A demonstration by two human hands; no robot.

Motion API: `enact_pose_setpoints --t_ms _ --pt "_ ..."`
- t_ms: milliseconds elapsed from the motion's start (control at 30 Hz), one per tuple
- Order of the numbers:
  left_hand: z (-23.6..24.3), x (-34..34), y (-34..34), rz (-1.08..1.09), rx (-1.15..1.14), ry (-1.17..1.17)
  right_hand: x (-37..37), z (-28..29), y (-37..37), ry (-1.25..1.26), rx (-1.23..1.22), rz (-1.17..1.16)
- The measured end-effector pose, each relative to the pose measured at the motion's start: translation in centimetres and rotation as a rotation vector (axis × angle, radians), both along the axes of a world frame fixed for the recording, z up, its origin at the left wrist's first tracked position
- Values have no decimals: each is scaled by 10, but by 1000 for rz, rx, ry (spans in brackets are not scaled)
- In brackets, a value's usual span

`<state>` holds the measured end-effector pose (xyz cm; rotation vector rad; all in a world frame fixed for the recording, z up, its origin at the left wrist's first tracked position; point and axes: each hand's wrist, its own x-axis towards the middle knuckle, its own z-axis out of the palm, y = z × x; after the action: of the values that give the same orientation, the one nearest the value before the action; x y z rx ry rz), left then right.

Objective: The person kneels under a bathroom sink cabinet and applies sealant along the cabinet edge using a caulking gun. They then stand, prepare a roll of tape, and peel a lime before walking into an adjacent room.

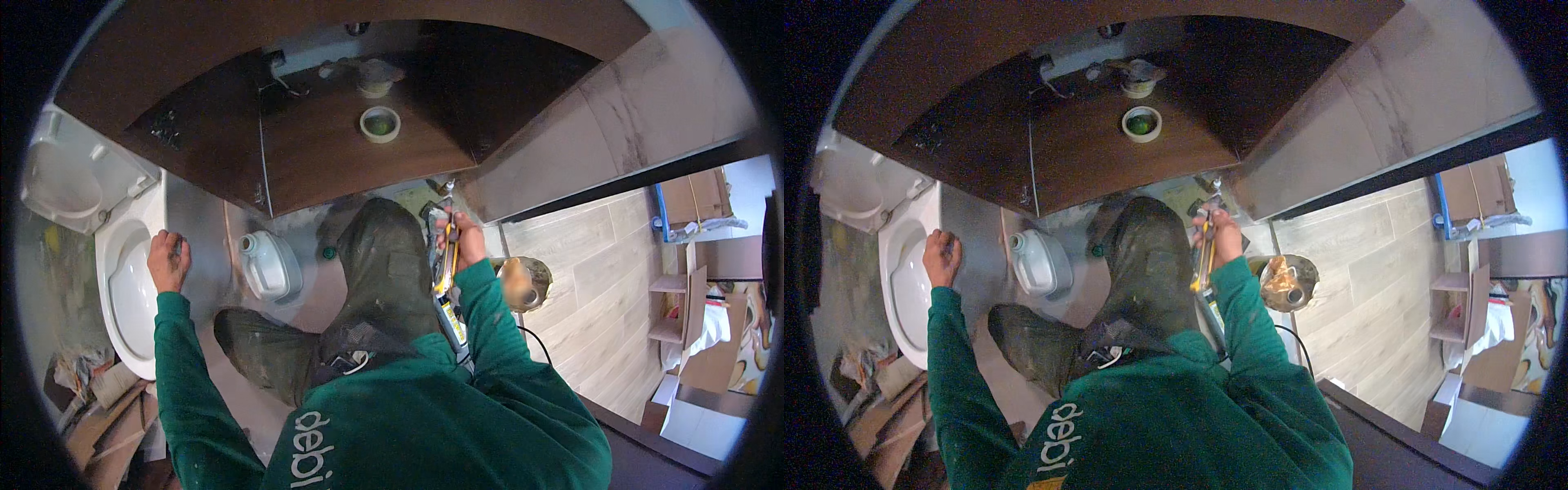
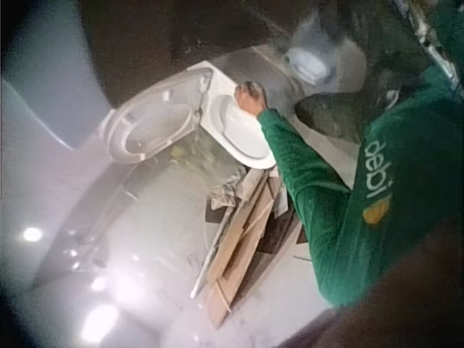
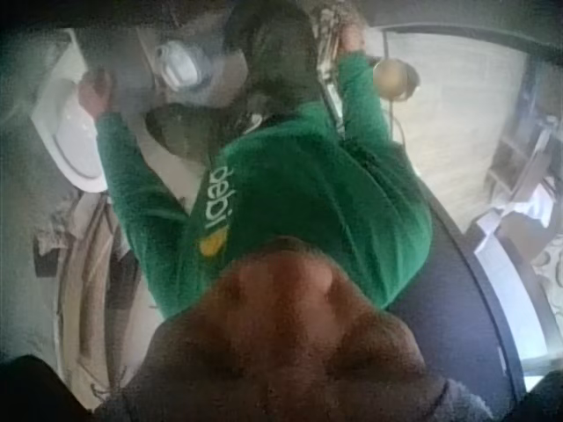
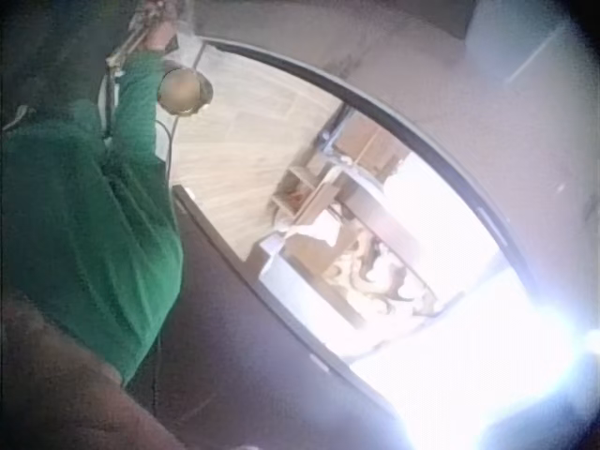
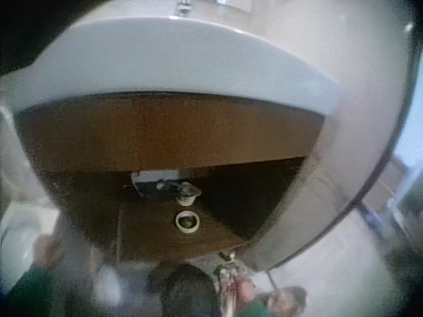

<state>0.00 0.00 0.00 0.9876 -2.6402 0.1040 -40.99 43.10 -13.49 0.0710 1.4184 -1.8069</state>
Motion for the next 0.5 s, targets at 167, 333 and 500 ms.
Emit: enact_pose_setpoints --t_ms 167,333,500 --pt "3 -8 7 -15 -37 44 -81 -66 2 -365 -395 -439" --pt "5 -10 9 -5 -45 20 -131 -94 -21 -377 -462 -557" --pt "6 -11 11 -14 -43 35 -138 -89 -31 -381 -426 -662"
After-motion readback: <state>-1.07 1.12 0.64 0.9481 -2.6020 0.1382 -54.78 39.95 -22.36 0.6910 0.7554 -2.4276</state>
